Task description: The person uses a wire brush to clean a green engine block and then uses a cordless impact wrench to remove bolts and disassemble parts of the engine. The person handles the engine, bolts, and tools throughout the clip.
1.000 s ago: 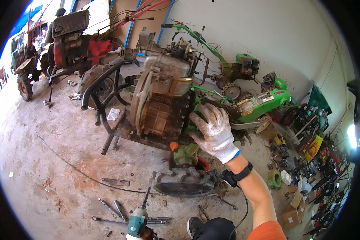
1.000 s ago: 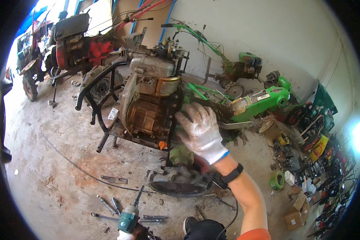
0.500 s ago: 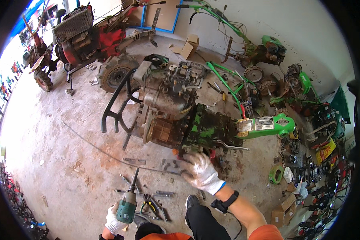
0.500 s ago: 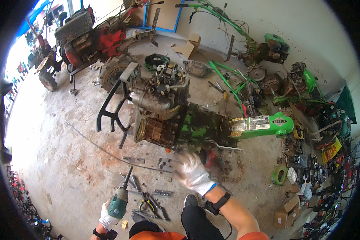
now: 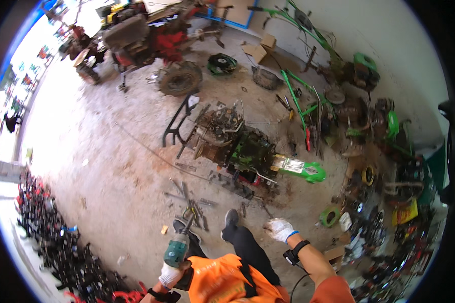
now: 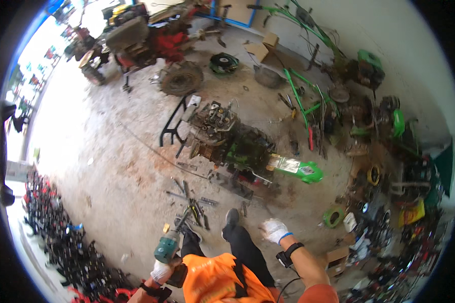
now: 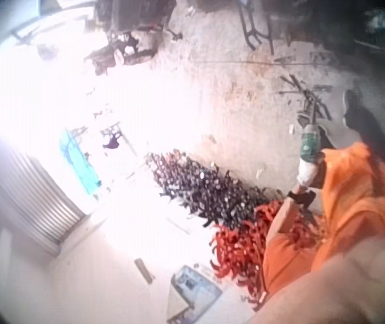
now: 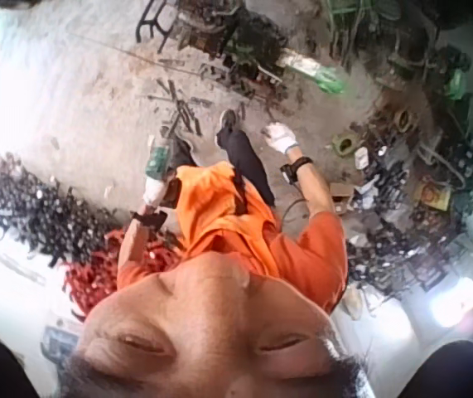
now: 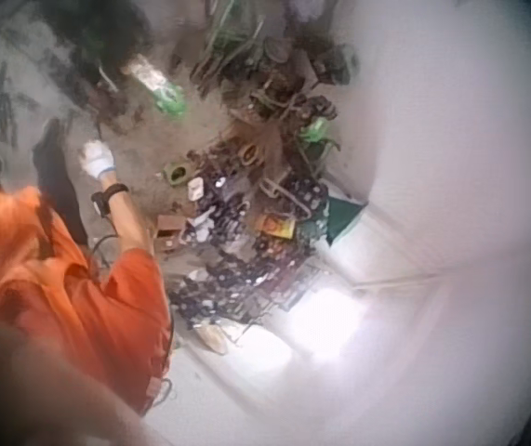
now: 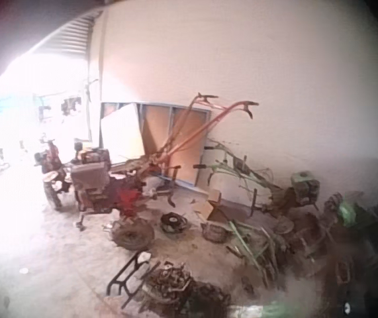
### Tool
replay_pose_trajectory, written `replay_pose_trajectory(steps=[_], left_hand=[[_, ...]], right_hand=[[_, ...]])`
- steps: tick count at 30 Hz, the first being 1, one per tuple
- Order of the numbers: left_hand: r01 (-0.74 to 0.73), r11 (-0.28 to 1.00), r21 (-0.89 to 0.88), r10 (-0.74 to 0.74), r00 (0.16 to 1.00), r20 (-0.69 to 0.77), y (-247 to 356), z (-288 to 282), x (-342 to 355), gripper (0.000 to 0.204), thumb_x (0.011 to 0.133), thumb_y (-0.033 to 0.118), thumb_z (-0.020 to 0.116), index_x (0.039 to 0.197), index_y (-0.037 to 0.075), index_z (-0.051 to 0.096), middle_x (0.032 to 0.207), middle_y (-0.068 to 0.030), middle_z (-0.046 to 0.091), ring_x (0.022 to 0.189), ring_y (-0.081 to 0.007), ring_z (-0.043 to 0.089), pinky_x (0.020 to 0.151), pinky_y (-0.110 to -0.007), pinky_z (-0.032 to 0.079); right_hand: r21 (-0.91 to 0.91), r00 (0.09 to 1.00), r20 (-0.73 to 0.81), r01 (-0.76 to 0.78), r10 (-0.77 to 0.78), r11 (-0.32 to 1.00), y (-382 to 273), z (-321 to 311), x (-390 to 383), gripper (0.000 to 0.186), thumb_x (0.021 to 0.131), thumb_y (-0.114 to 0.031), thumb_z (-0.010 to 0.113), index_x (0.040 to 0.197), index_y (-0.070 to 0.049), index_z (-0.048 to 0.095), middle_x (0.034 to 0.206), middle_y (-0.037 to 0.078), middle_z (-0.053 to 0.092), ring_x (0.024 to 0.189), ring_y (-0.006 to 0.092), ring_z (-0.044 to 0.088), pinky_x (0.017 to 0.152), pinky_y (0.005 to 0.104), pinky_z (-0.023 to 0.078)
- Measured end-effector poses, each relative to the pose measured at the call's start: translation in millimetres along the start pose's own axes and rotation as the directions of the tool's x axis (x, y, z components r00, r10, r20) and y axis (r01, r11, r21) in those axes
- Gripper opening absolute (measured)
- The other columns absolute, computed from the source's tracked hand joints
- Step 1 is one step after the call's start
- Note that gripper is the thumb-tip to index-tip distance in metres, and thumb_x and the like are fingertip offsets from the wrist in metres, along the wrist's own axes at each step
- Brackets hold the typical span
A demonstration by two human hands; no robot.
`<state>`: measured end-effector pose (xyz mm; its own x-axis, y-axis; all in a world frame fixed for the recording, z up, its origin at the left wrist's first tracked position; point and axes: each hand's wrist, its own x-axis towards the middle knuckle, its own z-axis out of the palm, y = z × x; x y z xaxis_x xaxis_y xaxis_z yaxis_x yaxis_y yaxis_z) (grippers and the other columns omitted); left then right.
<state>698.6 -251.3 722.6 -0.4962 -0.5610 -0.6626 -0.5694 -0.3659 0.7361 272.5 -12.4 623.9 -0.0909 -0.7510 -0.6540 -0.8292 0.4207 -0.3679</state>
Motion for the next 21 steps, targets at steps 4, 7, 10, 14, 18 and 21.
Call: replay_pose_trajectory(steps=[4, 7, 10, 14, 18, 21], left_hand=[[-0.194, 0.981, -0.012, 0.19, 0.972, -0.14, 54, 14, -145, 0.053, 0.088, 0.006, 0.073, 0.139, 0.002, 0.064, 0.122, -0.0098, 0.067, 0.113, -0.0219, 0.064, 0.094, -0.039, 0.052], [-0.308, 0.892, -0.331, 0.248, 0.945, -0.212, 60, 49, -167, 0.055, 0.089, 0.009, 0.072, 0.144, 0.003, 0.062, 0.125, -0.0095, 0.067, 0.116, -0.0218, 0.063, 0.097, -0.038, 0.052], [-0.213, 0.91, -0.357, 0.123, 0.959, -0.257, 59, 89, -129, 0.048, 0.093, 0.011, 0.071, 0.139, 0.003, 0.062, 0.092, -0.0028, 0.064, 0.078, -0.0152, 0.063, 0.07, -0.032, 0.051], [-0.303, 0.879, -0.368, 0.176, 0.924, -0.34, 60, 135, -101, 0.047, 0.092, 0.007, 0.072, 0.138, 0.001, 0.063, 0.086, 0.0004, 0.059, 0.069, -0.012, 0.058, 0.061, -0.029, 0.047], [-0.239, 0.903, -0.357, 0.12, 0.938, -0.325, 43, 164, -119, 0.042, 0.094, 0.002, 0.071, 0.135, 0.003, 0.065, 0.091, 0.0021, 0.058, 0.074, -0.01, 0.055, 0.064, -0.03, 0.047], [-0.242, 0.901, -0.361, 0.127, 0.941, -0.313, 16, 179, -125, 0.032, 0.093, 0.003, 0.071, 0.125, 0.003, 0.07, 0.083, 0.0018, 0.057, 0.072, -0.0107, 0.056, 0.062, -0.032, 0.047]], right_hand=[[0.054, 0.997, -0.049, 0.055, -0.053, 0.997, 26, -84, -82, 0.035, 0.096, -0.032, 0.062, 0.12, -0.015, 0.081, 0.114, 0.018, 0.079, 0.108, 0.0407, 0.074, 0.096, 0.0516, 0.059], [-0.081, 0.993, -0.107, 0.035, -0.044, 0.996, 28, -126, -61, 0.033, 0.095, -0.031, 0.064, 0.117, -0.011, 0.08, 0.113, 0.021, 0.078, 0.105, 0.0437, 0.073, 0.093, 0.0547, 0.06], [-0.091, 0.982, -0.169, 0.073, -0.088, 0.993, 17, -143, -41, 0.035, 0.096, -0.032, 0.064, 0.119, -0.01, 0.078, 0.115, 0.022, 0.077, 0.105, 0.0455, 0.072, 0.093, 0.057, 0.059], [0.224, 0.884, -0.466, 0.068, 0.045, 0.972, 28, -124, -86, 0.037, 0.098, -0.033, 0.065, 0.123, -0.008, 0.078, 0.124, 0.022, 0.076, 0.118, 0.0441, 0.07, 0.102, 0.0499, 0.057], [0.51, 0.779, -0.452, -0.174, 0.435, 0.842, 94, -38, -173, 0.038, 0.102, -0.032, 0.065, 0.127, -0.005, 0.077, 0.125, 0.025, 0.075, 0.117, 0.0431, 0.071, 0.1, 0.0475, 0.056], [0.511, 0.731, -0.122, -0.534, 0.672, 0.673, 158, 58, -254, 0.041, 0.1, -0.031, 0.067, 0.125, 0.001, 0.075, 0.12, 0.031, 0.075, 0.115, 0.0496, 0.07, 0.101, 0.0525, 0.054]])
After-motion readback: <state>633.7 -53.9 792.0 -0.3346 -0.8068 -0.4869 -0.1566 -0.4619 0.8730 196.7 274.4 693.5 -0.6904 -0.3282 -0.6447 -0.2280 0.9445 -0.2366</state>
